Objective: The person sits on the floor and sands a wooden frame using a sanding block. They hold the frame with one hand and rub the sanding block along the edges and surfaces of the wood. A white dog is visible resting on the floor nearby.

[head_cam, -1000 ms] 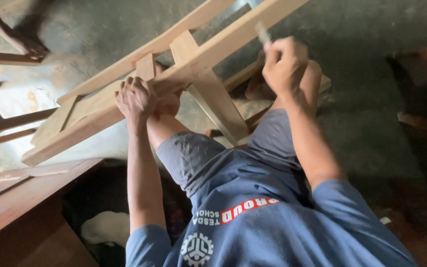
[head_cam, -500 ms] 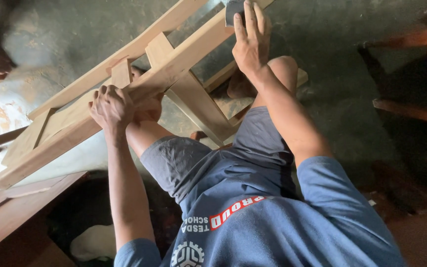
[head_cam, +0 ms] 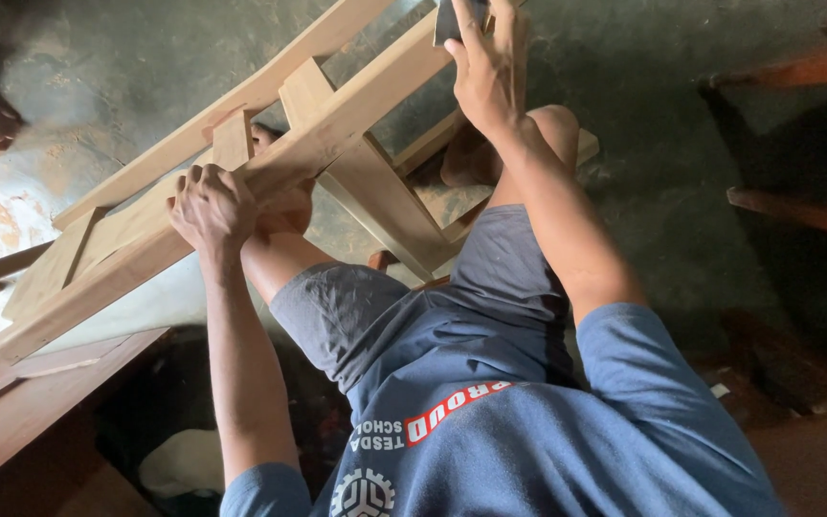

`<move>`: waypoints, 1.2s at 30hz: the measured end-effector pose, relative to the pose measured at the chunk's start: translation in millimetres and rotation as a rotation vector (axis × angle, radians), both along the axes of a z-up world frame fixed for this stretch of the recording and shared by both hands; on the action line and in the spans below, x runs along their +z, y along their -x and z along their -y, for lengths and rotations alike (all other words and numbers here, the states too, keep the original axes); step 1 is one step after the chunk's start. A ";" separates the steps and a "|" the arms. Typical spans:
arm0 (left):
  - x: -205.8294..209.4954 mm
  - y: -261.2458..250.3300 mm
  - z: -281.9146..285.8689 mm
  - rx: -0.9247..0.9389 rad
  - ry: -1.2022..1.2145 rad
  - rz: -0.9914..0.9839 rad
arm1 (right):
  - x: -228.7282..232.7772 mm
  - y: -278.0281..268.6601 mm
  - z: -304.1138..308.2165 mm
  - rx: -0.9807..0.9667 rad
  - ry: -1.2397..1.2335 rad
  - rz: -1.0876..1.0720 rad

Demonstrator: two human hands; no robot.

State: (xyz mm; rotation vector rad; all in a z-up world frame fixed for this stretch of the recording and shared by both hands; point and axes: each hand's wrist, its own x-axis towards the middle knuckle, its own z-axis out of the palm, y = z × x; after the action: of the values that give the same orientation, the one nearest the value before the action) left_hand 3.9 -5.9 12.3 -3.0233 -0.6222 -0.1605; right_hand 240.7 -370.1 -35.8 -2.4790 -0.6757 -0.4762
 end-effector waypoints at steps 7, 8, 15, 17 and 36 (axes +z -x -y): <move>-1.2 0.8 -0.7 -0.019 -0.036 0.020 | 12.2 -6.6 1.7 -0.013 0.139 0.030; -0.6 0.2 -0.8 -0.023 -0.036 0.023 | 9.5 -8.0 1.2 -0.007 0.190 0.052; 2.2 1.1 1.5 -0.007 -0.007 0.021 | 3.8 5.5 -14.5 -0.053 0.143 -0.124; -0.4 0.0 -0.1 -0.030 -0.051 0.034 | 2.5 12.5 -24.5 -0.148 0.073 -0.084; -2.3 3.8 -6.5 -0.008 0.040 -0.074 | -15.7 164.6 -127.2 0.213 0.045 -0.125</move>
State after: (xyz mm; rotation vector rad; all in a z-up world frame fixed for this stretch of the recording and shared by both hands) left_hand 0.2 0.7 10.0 -3.0537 -0.6145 -0.0372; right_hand 76.1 -243.0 -51.5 -2.4187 -0.8948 -0.2267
